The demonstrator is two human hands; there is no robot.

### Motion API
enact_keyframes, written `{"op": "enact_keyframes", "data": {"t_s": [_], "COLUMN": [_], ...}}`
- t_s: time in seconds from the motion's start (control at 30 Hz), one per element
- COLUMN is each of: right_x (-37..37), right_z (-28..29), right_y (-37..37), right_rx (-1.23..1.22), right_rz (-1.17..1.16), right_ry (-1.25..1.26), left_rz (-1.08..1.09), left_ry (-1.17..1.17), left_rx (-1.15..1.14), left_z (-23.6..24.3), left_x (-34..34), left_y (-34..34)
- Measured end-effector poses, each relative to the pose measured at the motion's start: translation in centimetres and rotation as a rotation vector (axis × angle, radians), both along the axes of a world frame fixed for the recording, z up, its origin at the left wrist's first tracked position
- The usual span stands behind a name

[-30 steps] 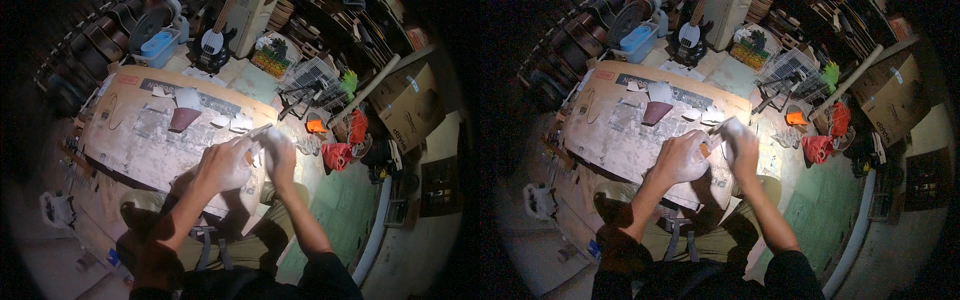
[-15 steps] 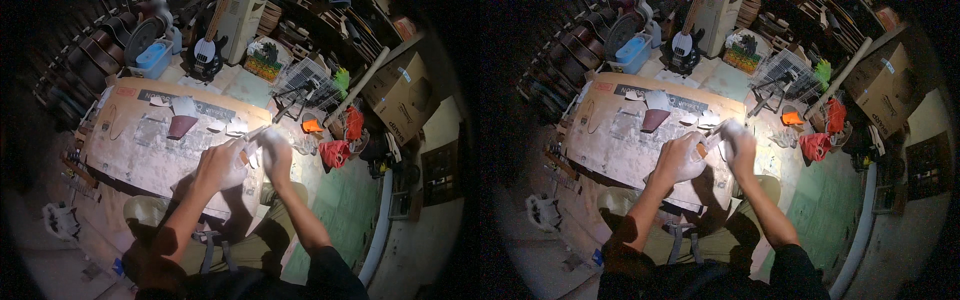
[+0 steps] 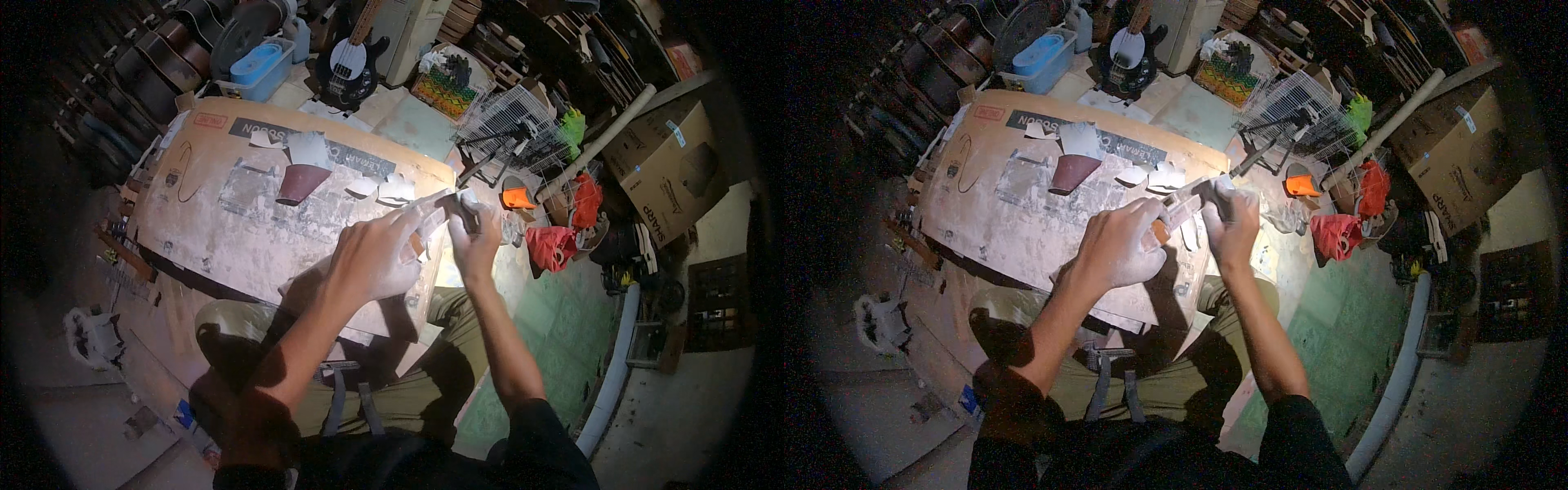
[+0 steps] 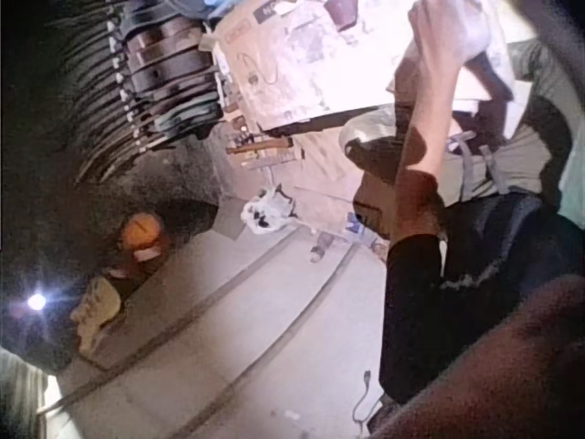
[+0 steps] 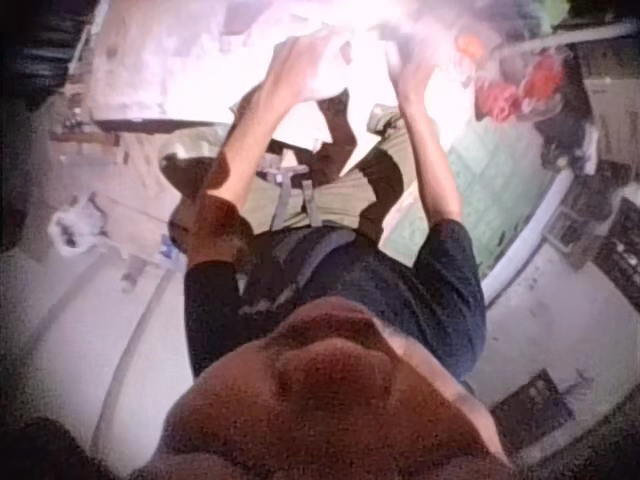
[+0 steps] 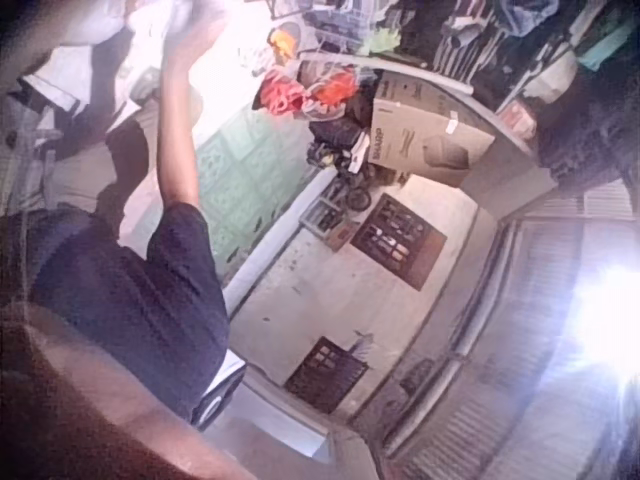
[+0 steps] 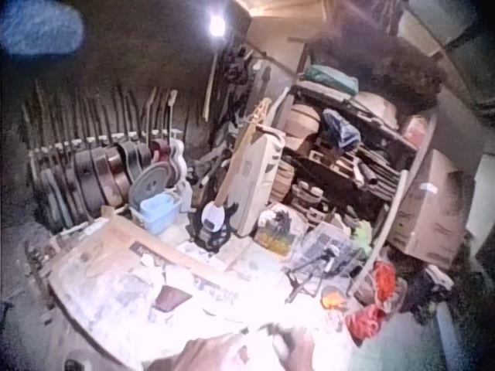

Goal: The person sands the surfaces and edges of a wooden electric guitar body using a sanding block and sandpaper by hand.

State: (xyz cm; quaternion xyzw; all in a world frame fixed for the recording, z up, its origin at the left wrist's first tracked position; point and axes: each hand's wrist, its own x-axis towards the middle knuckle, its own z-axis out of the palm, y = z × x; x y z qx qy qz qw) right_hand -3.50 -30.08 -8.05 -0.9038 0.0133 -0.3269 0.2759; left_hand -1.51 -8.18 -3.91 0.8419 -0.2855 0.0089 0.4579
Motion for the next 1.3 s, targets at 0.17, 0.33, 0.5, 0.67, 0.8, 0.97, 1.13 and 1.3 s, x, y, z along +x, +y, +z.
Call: {"op": "enact_keyframes", "data": {"t_s": [0.17,0.33,0.5,0.67,0.8,0.97,1.13,1.3], "right_x": [0.5,0.4,2.3,-0.8,-7.1,-11.8,-12.1,-7.5], "right_z": [0.7,-0.6,-0.2,-3.4,-11.4,-18.0,-18.8,-9.7], "right_y": [0.8,0.4,-2.2,-7.2,-2.0,5.6,5.1,4.1], "right_rx": [-0.039,-0.105,-0.189,0.106,0.396,0.317,0.201,0.227], "right_rz": [0.027,0.040,0.011,-0.180,-0.287,0.034,0.092,-0.016], "right_ry": [-0.019,0.035,0.083,0.146,0.377,0.400,0.552,0.028], "left_rz": [-0.002,0.017,-0.026,-0.018,-0.002,-0.008,0.012,0.000], "left_ry": [0.063,0.048,0.026,0.046,0.099,0.056,0.072,-0.009], "left_rx": [0.004,-0.063,-0.055,0.080,0.052,0.130,0.103,0.090], "left_z": [0.0,0.2,-0.5,0.3,0.5,0.4,-0.2,0.0], "left_x": [0.0,0.3,-0.9,-0.5,-0.5,-0.9,-0.6,-0.6], "left_y": [0.6,0.7,1.2,0.5,0.7,0.4,-0.2,0.8]}}
